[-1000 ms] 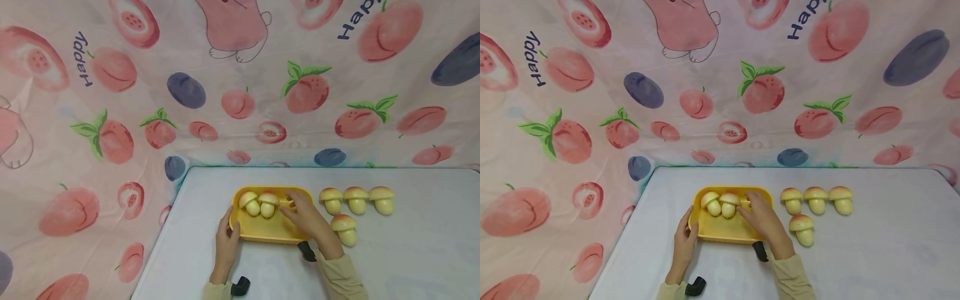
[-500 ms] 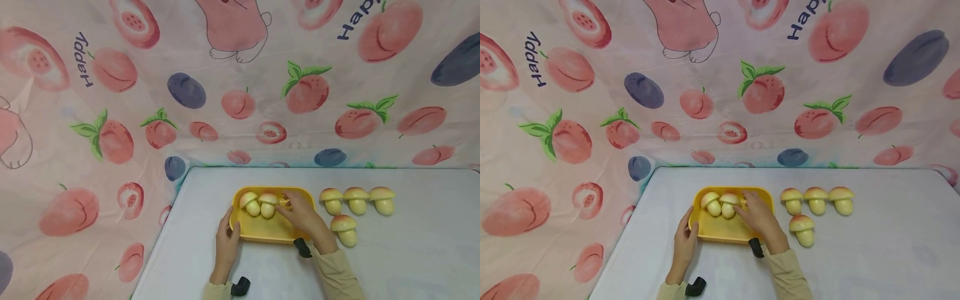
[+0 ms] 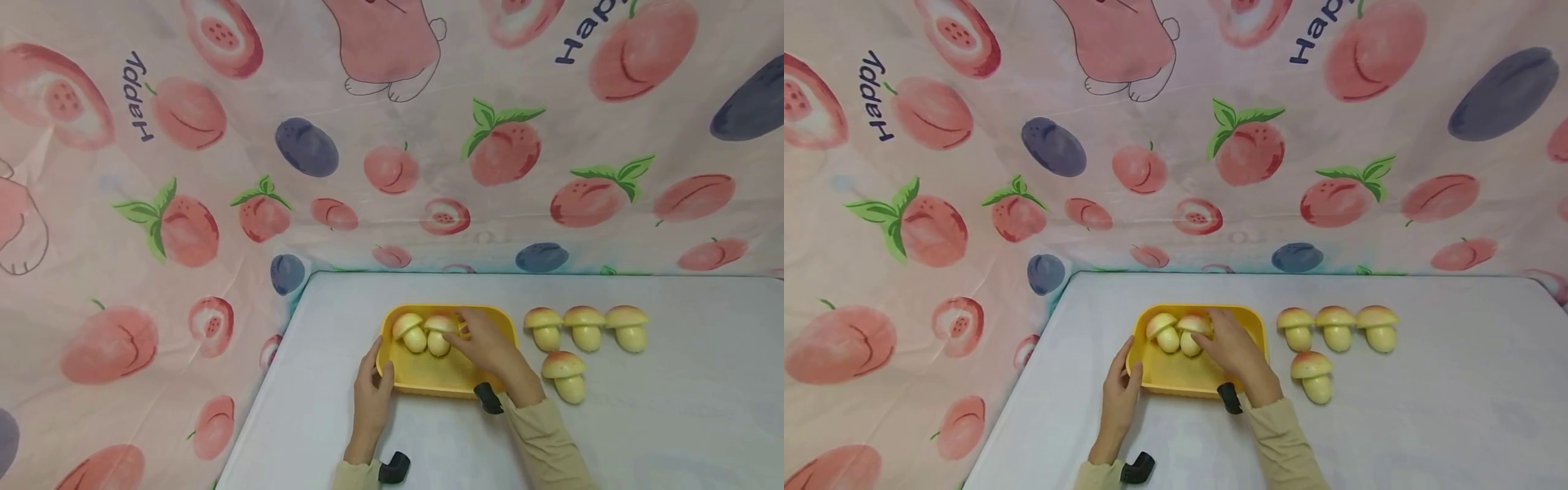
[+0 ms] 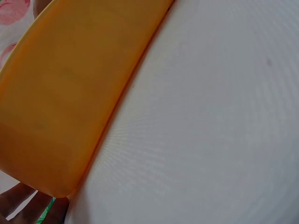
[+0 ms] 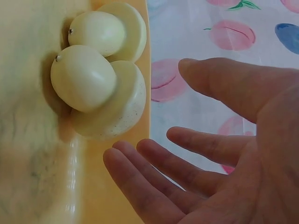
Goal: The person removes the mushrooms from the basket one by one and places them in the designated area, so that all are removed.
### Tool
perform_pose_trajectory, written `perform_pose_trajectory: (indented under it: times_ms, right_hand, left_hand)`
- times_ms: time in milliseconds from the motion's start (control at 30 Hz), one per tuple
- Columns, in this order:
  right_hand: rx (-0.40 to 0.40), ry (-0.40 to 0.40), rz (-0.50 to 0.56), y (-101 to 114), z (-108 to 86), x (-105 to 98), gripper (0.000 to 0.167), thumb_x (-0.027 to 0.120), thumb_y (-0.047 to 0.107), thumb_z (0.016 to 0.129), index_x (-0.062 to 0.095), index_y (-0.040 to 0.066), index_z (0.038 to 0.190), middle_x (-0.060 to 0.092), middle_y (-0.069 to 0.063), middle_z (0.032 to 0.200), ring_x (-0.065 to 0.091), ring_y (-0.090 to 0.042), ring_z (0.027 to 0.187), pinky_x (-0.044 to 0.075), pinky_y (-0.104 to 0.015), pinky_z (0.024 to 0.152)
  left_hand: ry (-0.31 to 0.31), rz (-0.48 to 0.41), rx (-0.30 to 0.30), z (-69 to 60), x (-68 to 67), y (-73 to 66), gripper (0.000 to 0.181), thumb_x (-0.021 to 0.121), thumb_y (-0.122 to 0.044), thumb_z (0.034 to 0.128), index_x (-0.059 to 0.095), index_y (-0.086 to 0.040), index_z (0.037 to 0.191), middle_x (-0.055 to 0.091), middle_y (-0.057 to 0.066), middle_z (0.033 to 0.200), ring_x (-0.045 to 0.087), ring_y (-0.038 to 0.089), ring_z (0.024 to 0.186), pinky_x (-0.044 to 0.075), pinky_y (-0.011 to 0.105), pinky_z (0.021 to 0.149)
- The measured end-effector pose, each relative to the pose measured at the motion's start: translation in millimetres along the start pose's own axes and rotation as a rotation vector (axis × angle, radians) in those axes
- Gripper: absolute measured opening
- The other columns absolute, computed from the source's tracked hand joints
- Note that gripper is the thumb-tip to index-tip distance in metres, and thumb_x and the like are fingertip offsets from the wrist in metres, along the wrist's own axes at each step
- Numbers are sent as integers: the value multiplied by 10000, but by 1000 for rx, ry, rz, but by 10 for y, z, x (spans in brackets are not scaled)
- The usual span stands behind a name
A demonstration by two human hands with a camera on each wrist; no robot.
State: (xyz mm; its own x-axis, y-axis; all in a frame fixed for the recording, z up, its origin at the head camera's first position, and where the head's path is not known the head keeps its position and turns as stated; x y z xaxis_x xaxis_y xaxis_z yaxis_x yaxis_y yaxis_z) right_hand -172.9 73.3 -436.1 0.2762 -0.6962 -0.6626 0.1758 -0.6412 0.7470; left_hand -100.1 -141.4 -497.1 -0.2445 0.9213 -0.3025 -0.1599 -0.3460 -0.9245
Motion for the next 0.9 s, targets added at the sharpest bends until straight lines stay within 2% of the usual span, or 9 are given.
perform_pose_trajectory:
  times_ms: [233,567,733,900]
  right_hand:
    - [15,10,-7,19,47,12,524,629,239,985,480,-78,1374,528,-274,1343,582,-400,1140,492,-513,949]
    - [33,21,-19,-16,96,75,545,620,246,990,464,-85,1394,493,-284,1389,546,-408,1197,462,-524,988]
    - [33,45,-20,-8,132,91,540,615,229,994,459,-97,1395,484,-299,1395,487,-432,1259,427,-542,1017]
    - [70,69,-20,-2,183,112,541,611,217,994,445,-103,1397,486,-300,1393,478,-436,1272,419,-541,1024]
  left_hand:
    - [-3,7,-4,-1,-2,10,465,546,-99,1017,463,-44,1471,515,171,1443,472,141,989,395,184,795]
    - [2,-30,-36,-8,8,-13,464,548,-73,1010,464,-26,1465,490,179,1469,490,334,1163,393,194,899]
    - [3,-26,-41,-9,3,-20,465,547,-71,1011,462,-24,1465,488,186,1468,493,342,1171,396,196,905]
    - [8,-12,-43,-1,-2,-33,467,543,-85,1016,457,-39,1473,488,165,1474,494,300,1198,407,223,935]
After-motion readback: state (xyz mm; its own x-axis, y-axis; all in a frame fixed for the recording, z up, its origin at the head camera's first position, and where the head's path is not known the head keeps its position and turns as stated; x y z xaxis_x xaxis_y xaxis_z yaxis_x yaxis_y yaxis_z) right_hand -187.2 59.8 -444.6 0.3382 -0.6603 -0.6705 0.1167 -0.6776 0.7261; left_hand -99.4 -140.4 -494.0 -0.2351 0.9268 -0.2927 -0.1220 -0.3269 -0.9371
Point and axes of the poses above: each hand's wrist, its own z-axis towards the middle knuckle, its own x-axis out of the palm, y = z × x, the point moved 1 cm from there along z, towards the middle knuckle
